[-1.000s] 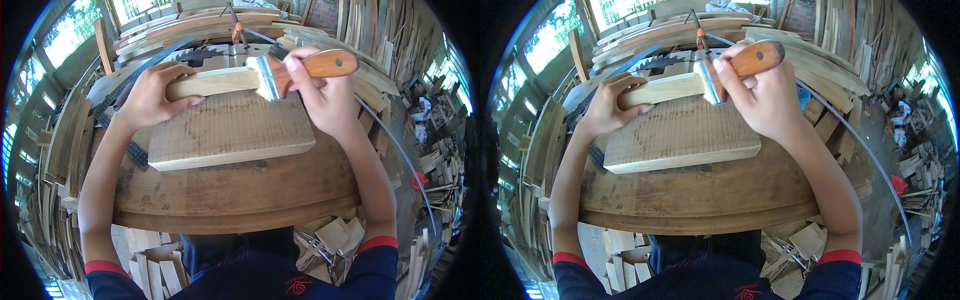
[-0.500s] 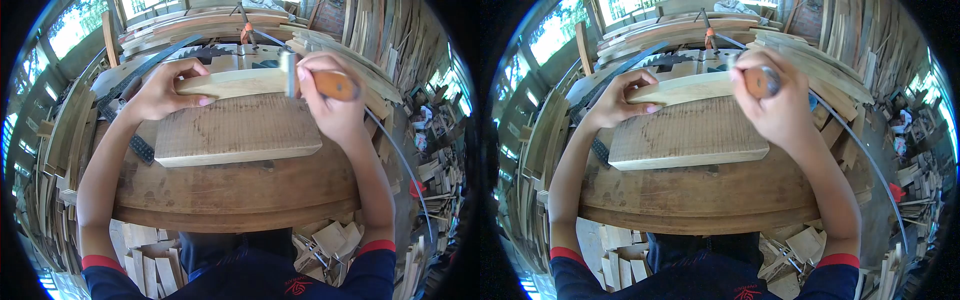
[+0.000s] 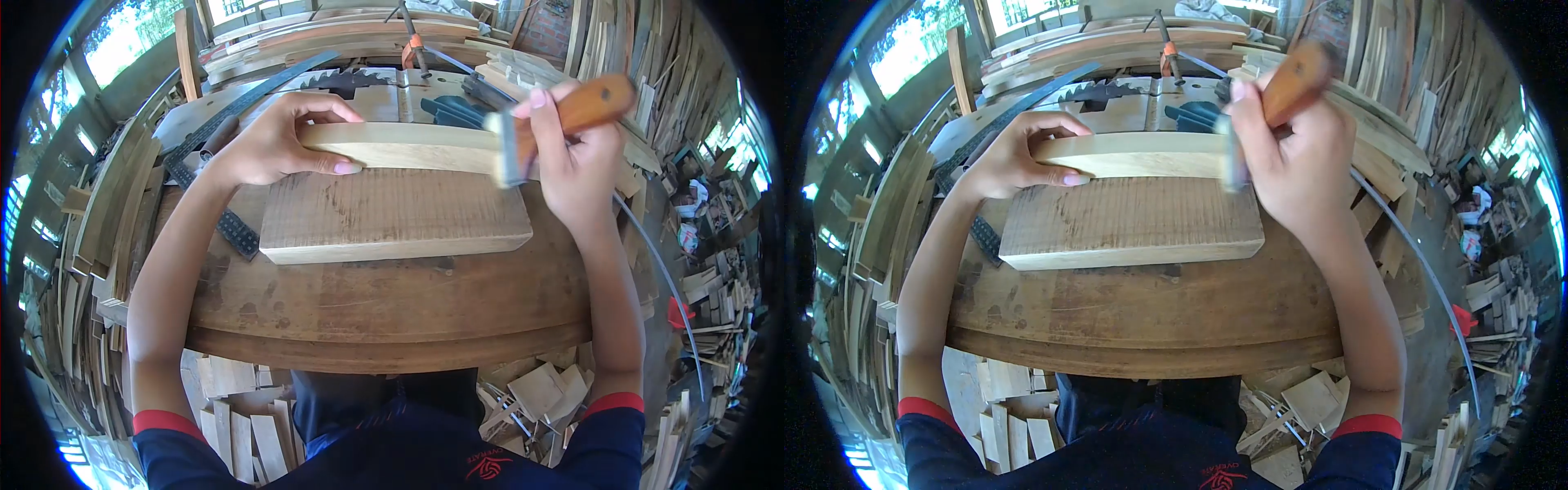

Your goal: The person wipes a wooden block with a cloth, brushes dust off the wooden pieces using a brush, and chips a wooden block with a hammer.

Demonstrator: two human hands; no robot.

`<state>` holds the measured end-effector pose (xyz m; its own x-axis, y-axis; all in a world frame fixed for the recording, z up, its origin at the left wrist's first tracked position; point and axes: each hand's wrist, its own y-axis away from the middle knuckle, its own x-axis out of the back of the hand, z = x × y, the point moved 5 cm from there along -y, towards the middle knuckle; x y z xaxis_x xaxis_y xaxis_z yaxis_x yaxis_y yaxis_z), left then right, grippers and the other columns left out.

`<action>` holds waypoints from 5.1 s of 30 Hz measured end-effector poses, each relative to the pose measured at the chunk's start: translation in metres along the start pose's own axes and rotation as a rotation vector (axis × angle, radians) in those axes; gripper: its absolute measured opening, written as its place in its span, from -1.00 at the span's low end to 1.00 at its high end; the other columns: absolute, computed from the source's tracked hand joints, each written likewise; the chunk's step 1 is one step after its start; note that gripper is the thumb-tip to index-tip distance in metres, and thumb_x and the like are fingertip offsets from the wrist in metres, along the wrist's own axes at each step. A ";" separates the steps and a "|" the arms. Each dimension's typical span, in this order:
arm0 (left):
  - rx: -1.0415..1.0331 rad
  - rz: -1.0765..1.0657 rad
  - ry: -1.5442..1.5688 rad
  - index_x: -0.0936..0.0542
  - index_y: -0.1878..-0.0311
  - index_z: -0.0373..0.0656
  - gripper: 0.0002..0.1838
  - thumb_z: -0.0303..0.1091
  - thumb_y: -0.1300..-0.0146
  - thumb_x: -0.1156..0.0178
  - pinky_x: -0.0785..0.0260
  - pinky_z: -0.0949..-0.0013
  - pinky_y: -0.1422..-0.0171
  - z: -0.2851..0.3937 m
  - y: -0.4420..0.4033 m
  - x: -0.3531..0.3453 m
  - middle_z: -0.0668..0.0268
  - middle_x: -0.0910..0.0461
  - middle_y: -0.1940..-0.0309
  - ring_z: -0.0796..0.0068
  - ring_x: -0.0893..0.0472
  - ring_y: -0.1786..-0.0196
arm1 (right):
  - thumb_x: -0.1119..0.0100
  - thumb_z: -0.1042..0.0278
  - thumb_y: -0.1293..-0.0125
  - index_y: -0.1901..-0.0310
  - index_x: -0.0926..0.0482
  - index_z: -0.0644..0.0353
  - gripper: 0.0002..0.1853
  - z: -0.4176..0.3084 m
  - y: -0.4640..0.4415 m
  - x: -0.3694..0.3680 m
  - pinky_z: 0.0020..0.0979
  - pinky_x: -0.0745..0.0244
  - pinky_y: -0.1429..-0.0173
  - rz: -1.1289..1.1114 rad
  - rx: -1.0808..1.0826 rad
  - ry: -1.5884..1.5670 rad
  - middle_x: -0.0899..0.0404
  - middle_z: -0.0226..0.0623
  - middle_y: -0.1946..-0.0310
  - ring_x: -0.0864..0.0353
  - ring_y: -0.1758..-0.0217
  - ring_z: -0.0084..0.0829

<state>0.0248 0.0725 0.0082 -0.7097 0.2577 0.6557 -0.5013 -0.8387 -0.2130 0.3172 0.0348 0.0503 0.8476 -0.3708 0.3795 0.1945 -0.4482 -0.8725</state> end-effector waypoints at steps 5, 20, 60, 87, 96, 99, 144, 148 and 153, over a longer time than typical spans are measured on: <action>-0.005 -0.004 -0.029 -0.70 -0.14 -0.15 -0.43 -0.42 -0.02 -0.66 -0.47 0.26 -0.37 0.000 0.001 0.001 0.36 -0.71 0.02 0.40 -0.67 -0.04 | -0.29 0.33 -0.48 0.31 -0.63 0.28 -0.78 -0.005 0.000 -0.002 -0.30 -0.46 0.46 0.004 0.098 -0.045 -0.56 -0.30 0.59 -0.66 0.56 -0.35; -0.479 0.267 -0.512 -0.53 -0.43 -0.04 -0.06 -0.10 0.10 -0.68 -0.46 0.06 -0.25 0.055 0.014 0.001 0.22 -0.63 -0.06 0.28 -0.64 -0.07 | -0.62 0.42 -0.13 0.27 -0.57 0.25 -0.68 -0.054 0.012 -0.040 -0.44 -0.63 0.20 -0.118 0.377 -0.072 -0.68 -0.23 0.22 -0.73 0.23 -0.38; -0.227 0.507 -0.547 -0.64 0.06 -0.36 -0.60 -0.14 -0.60 -0.07 -0.47 0.35 0.31 0.030 0.018 0.032 0.22 -0.62 0.54 0.43 -0.64 0.46 | -0.56 0.36 -0.13 -0.02 -0.72 0.27 -0.59 0.003 0.015 -0.032 -0.17 -0.55 -0.12 -0.351 0.082 0.238 -0.69 -0.13 0.18 -0.65 0.03 -0.09; -0.378 0.342 -0.842 -0.67 0.23 -0.27 -0.47 0.09 -0.54 -0.09 -0.38 0.38 0.53 0.066 0.022 0.002 0.39 -0.60 0.65 0.47 -0.51 0.67 | -0.49 0.47 -0.20 -0.04 -0.68 0.22 -0.64 0.002 0.015 -0.038 -0.25 -0.58 -0.10 -0.375 0.116 -0.021 -0.69 -0.20 0.19 -0.71 0.08 -0.24; -0.260 0.222 -0.344 -0.72 -0.06 -0.16 -0.70 -0.19 -0.40 -0.37 -0.31 0.50 0.50 0.063 0.010 -0.011 0.39 -0.63 0.58 0.69 -0.52 0.57 | -0.50 0.13 -0.26 -0.11 -0.66 0.27 -0.51 0.002 0.014 -0.035 -0.14 -0.49 -0.28 -0.385 0.216 0.063 -0.67 -0.09 -0.04 -0.64 -0.14 -0.11; -0.514 0.180 -0.244 -0.68 -0.15 -0.16 -0.68 -0.27 -0.40 -0.33 -0.32 0.49 0.49 0.081 0.010 -0.037 0.37 -0.69 0.44 0.66 -0.57 0.51 | -0.35 0.06 -0.39 -0.20 -0.60 0.30 -0.48 -0.021 0.010 -0.030 -0.17 -0.48 -0.29 -0.333 0.340 0.019 -0.63 -0.02 -0.08 -0.62 -0.19 -0.10; -0.414 0.382 -0.699 -0.63 0.05 -0.13 -0.63 -0.04 -0.32 -0.43 -0.54 0.21 0.27 0.052 0.014 -0.038 0.22 -0.65 0.26 0.21 -0.68 0.41 | -0.33 0.27 -0.44 0.34 -0.63 0.25 -0.75 0.005 -0.006 0.015 -0.33 -0.35 0.42 -0.047 0.048 0.317 -0.50 -0.28 0.62 -0.46 0.60 -0.41; -0.417 0.375 -0.699 -0.64 0.05 -0.13 -0.62 -0.03 -0.32 -0.43 -0.55 0.22 0.28 0.053 0.014 -0.040 0.22 -0.65 0.27 0.23 -0.68 0.42 | -0.36 0.30 -0.42 0.36 -0.64 0.25 -0.77 0.004 -0.002 0.008 -0.39 -0.39 0.43 -0.067 0.063 0.238 -0.55 -0.31 0.61 -0.52 0.60 -0.48; -0.438 0.357 -0.660 -0.64 0.04 -0.14 -0.58 -0.01 -0.27 -0.47 -0.56 0.25 0.32 0.055 0.015 -0.040 0.22 -0.67 0.27 0.28 -0.71 0.42 | -0.40 0.33 -0.40 0.40 -0.64 0.23 -0.77 -0.010 0.005 -0.004 -0.46 -0.45 0.43 -0.041 0.064 -0.089 -0.61 -0.40 0.60 -0.59 0.58 -0.55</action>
<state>0.0729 0.0235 0.0185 -0.4971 -0.4306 0.7533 -0.5448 -0.5208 -0.6572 0.3096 0.0264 0.0476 0.8784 -0.2778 0.3888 0.2589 -0.4072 -0.8759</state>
